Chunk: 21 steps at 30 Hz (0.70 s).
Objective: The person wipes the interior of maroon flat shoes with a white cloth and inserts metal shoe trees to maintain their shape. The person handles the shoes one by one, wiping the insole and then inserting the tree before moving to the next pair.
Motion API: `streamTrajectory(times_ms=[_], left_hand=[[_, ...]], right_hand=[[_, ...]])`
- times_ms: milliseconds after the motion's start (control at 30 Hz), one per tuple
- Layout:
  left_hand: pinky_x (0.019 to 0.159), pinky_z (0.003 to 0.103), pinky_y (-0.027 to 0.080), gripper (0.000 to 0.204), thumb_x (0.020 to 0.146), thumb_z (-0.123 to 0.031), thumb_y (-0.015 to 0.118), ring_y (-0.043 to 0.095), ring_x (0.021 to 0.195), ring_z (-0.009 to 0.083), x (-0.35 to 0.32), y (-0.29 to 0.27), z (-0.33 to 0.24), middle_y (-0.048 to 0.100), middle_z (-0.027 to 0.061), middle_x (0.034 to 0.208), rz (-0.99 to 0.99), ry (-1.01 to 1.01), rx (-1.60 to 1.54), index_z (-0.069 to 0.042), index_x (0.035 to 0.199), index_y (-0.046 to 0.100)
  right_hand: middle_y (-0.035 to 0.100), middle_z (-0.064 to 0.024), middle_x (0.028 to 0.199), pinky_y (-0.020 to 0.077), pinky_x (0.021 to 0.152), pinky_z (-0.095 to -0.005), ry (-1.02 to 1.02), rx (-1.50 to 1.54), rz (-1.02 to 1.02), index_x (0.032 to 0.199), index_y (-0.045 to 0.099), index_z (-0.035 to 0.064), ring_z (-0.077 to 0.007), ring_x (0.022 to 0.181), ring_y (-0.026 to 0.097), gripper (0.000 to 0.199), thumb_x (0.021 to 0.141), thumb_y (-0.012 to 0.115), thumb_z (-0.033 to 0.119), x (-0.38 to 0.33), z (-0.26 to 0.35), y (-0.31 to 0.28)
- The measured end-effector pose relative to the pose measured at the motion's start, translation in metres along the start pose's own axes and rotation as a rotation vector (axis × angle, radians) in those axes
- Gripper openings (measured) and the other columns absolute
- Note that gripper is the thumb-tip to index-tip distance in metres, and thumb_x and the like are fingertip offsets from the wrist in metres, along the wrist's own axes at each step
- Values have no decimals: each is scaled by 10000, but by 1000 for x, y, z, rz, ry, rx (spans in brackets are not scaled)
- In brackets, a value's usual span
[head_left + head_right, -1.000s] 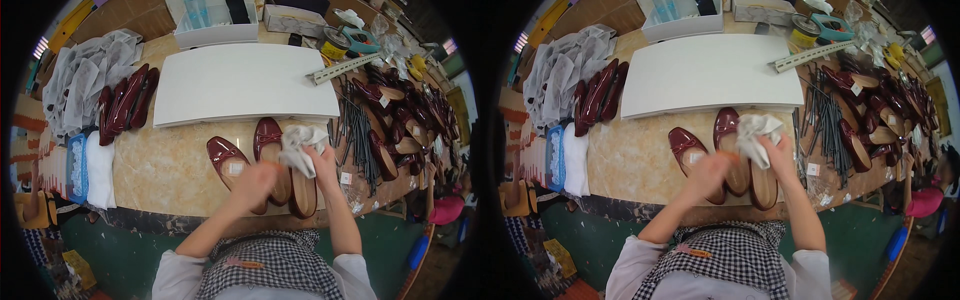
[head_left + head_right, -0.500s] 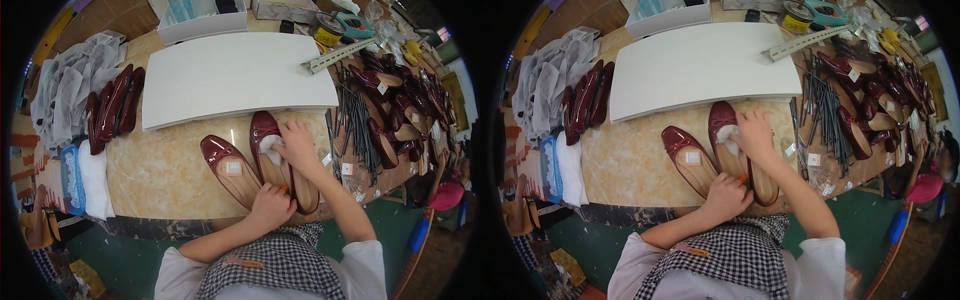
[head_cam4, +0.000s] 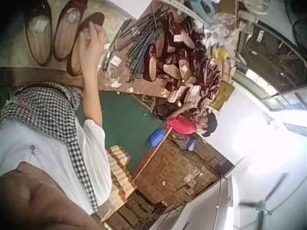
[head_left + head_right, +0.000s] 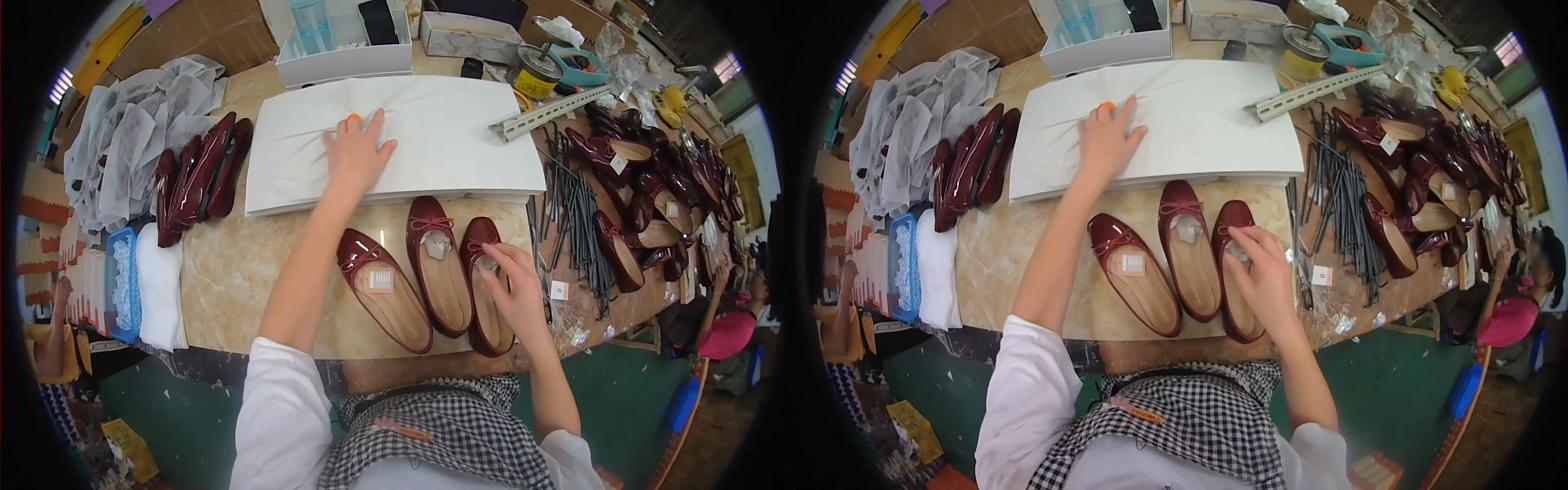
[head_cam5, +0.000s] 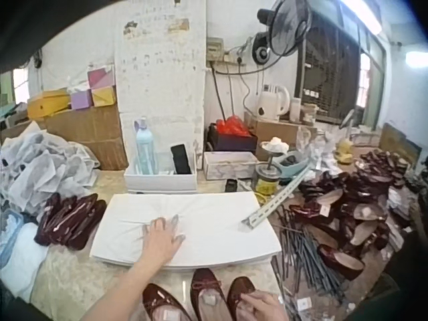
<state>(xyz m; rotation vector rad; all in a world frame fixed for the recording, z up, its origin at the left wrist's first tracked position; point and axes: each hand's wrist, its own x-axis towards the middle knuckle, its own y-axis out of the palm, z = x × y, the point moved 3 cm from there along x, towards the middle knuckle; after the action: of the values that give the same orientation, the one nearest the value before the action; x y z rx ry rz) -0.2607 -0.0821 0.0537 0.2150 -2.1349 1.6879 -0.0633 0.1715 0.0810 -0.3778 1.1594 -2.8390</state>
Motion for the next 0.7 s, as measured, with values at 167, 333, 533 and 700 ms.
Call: streamTrajectory(times_ms=[167, 333, 533, 700], left_hand=[[709, 394, 488, 123, 701, -130, 629, 557, 805, 299, -100, -77, -116, 532, 115, 800, 8, 450, -564, -34, 756, 575], [927, 496, 434, 143, 717, -173, 696, 583, 1075, 307, -152, -145, -123, 645, 86, 1001, -9, 505, -968, -59, 781, 640], [776, 315, 480, 184, 818, -77, 631, 613, 961, 260, -188, -120, -72, 644, 123, 983, -79, -161, -912, -73, 1001, 614], [767, 300, 488, 284, 967, -139, 458, 624, 978, 288, -191, -93, -63, 642, 185, 1037, 146, -706, -1736, -16, 1211, 536]], right_hand=[[530, -172, 1312, 442, 1000, -350, 555, 1161, -148, 1344, 492, 46, -227, 1210, 518, 414, 947, 559, 146, -19, -6, 1], [504, -155, 1348, 484, 961, -370, 1037, 1321, 145, 1428, 353, 20, -225, 1177, 553, 568, 921, 594, 109, -37, 5, 33], [376, -127, 1470, 398, 1044, -369, 359, 893, 406, 1441, 339, 32, -260, 1289, 462, 717, 823, 700, 82, -5, 39, 33], [554, -196, 1298, 466, 958, -367, -420, 108, 238, 1314, 506, 24, -276, 1158, 575, 562, 775, 663, -10, -3, 100, 52]])
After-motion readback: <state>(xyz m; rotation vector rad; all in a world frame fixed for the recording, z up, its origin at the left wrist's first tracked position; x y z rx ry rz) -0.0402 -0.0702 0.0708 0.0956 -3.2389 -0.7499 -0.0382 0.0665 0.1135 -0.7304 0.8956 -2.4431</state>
